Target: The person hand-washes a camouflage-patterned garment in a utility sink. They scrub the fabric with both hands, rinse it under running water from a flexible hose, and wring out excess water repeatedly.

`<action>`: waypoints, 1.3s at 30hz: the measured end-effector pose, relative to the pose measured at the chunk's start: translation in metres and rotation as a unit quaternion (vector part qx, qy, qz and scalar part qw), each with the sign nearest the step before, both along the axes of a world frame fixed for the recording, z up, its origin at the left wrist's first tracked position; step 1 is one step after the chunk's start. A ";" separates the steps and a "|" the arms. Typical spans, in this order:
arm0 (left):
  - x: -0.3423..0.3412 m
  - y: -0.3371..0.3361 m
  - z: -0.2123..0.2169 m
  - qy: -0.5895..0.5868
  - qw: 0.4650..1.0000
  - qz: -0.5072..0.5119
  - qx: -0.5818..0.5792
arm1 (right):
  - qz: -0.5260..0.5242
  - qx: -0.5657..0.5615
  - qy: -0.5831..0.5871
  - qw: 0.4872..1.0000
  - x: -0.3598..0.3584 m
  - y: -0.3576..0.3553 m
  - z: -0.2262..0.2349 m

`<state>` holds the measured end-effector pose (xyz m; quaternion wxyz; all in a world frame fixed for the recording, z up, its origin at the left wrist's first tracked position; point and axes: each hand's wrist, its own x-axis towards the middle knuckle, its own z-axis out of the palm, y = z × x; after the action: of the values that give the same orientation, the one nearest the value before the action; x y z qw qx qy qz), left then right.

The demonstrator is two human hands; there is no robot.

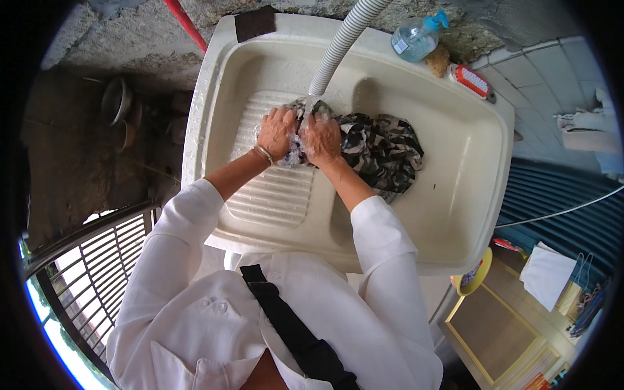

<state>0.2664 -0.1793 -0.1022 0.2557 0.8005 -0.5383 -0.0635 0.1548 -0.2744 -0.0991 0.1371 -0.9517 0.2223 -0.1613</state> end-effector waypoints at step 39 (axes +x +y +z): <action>-0.001 0.040 0.046 0.149 0.984 0.042 -0.089 | -0.117 0.121 -0.138 0.976 -0.026 0.025 0.038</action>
<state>0.2659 -0.1393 -0.0564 0.4056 0.7779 -0.4638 -0.1233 0.1284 -0.2491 -0.0613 0.2608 -0.8639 0.3291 -0.2782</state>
